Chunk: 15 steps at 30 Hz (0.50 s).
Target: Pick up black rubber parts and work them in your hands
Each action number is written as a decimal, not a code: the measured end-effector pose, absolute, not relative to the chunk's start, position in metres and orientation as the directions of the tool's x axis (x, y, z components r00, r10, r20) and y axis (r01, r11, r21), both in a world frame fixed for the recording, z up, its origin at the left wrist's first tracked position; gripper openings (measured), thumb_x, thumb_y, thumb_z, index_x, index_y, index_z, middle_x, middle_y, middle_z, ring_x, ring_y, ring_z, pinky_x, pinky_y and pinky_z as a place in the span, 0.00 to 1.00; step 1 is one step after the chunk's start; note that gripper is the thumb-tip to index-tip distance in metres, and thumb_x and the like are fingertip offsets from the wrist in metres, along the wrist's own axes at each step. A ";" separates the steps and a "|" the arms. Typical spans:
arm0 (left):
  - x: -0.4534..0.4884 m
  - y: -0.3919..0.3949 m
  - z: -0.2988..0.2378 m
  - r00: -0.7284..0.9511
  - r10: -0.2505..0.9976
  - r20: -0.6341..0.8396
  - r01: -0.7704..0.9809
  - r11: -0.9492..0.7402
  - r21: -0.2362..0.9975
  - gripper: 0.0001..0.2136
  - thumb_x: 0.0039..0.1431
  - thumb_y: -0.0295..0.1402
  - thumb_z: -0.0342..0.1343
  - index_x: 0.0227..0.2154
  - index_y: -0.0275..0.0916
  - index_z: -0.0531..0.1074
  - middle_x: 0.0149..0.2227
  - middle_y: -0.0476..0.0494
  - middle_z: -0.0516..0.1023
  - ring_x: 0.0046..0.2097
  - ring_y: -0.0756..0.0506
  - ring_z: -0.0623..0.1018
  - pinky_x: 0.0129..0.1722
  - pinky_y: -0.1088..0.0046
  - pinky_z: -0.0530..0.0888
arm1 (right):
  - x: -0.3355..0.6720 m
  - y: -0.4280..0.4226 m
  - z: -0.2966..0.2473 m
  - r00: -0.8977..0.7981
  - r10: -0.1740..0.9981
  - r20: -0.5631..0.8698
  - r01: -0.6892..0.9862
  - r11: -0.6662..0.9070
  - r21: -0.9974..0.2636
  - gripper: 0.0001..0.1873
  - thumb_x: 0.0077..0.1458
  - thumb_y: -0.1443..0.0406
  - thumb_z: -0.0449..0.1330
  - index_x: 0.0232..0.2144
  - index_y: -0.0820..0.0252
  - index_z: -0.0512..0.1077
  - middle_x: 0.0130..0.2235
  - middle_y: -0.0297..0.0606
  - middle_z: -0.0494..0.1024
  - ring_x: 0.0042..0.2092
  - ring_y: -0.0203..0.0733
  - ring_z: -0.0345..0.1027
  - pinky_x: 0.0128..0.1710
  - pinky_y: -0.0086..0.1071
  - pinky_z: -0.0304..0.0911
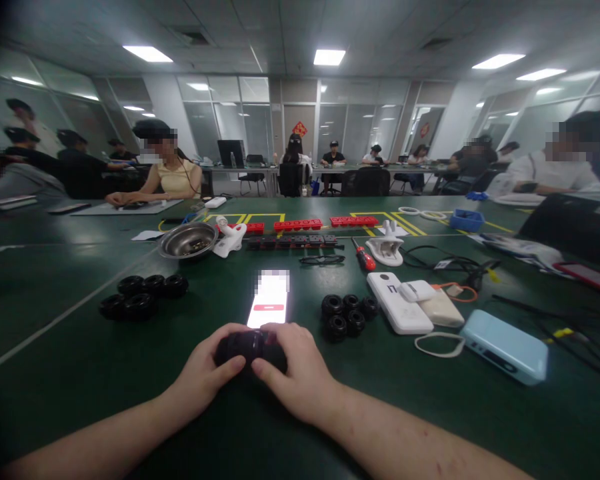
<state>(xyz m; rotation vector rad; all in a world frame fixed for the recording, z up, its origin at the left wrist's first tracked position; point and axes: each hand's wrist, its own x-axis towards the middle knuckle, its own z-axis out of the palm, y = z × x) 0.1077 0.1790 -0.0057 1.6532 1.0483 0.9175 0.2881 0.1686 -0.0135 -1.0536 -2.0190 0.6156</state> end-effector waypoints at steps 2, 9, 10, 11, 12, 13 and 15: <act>0.108 0.176 -0.004 0.338 0.935 0.107 0.236 -0.194 0.952 0.15 0.45 0.39 0.56 0.37 0.40 0.67 0.35 0.46 0.73 0.38 0.42 0.73 0.37 0.68 0.69 | 0.288 0.170 -0.014 -0.362 0.850 0.383 0.502 0.524 -0.688 0.13 0.54 0.58 0.51 0.39 0.59 0.65 0.34 0.37 0.70 0.36 0.42 0.61 0.38 0.36 0.56; 0.109 0.179 -0.007 0.388 0.920 0.060 0.215 -0.153 0.965 0.18 0.45 0.41 0.56 0.40 0.40 0.66 0.39 0.44 0.73 0.42 0.41 0.72 0.41 0.67 0.68 | 0.286 0.176 -0.016 -0.362 0.881 0.304 0.513 0.460 -0.725 0.11 0.54 0.61 0.52 0.24 0.61 0.65 0.25 0.33 0.67 0.30 0.38 0.60 0.30 0.31 0.56; 0.109 0.181 -0.008 0.383 0.923 0.040 0.192 -0.122 0.974 0.18 0.46 0.43 0.54 0.39 0.40 0.66 0.38 0.44 0.73 0.42 0.41 0.72 0.41 0.66 0.68 | 0.286 0.175 -0.016 -0.364 0.881 0.302 0.495 0.458 -0.739 0.07 0.52 0.62 0.54 0.27 0.61 0.66 0.27 0.34 0.67 0.31 0.39 0.61 0.30 0.31 0.57; 0.108 0.183 -0.009 0.374 0.927 0.015 0.174 -0.086 0.981 0.18 0.47 0.45 0.52 0.38 0.39 0.66 0.37 0.44 0.74 0.41 0.42 0.72 0.40 0.66 0.68 | 0.285 0.173 -0.015 -0.373 0.876 0.306 0.472 0.463 -0.750 0.06 0.50 0.64 0.56 0.32 0.60 0.66 0.30 0.34 0.68 0.33 0.39 0.61 0.32 0.32 0.58; 0.108 0.184 -0.009 0.364 0.931 -0.010 0.160 -0.052 0.986 0.18 0.47 0.46 0.51 0.37 0.38 0.67 0.35 0.45 0.74 0.40 0.42 0.73 0.38 0.66 0.69 | 0.286 0.171 -0.015 -0.390 0.865 0.315 0.447 0.477 -0.757 0.11 0.49 0.66 0.57 0.38 0.59 0.65 0.33 0.35 0.69 0.35 0.40 0.62 0.35 0.33 0.59; 0.108 0.184 -0.009 0.359 0.933 -0.030 0.150 -0.026 0.988 0.18 0.47 0.46 0.51 0.36 0.38 0.67 0.34 0.45 0.73 0.38 0.42 0.73 0.37 0.66 0.69 | 0.286 0.169 -0.015 -0.410 0.852 0.326 0.425 0.495 -0.758 0.17 0.48 0.67 0.58 0.43 0.58 0.63 0.38 0.37 0.69 0.38 0.41 0.62 0.38 0.34 0.58; 0.108 0.183 -0.006 0.366 0.930 -0.031 0.154 -0.028 0.988 0.17 0.46 0.45 0.52 0.34 0.38 0.67 0.33 0.46 0.73 0.37 0.42 0.73 0.36 0.66 0.70 | 0.287 0.166 -0.014 -0.429 0.835 0.344 0.410 0.520 -0.750 0.24 0.48 0.67 0.57 0.48 0.56 0.58 0.44 0.39 0.67 0.43 0.43 0.60 0.43 0.37 0.56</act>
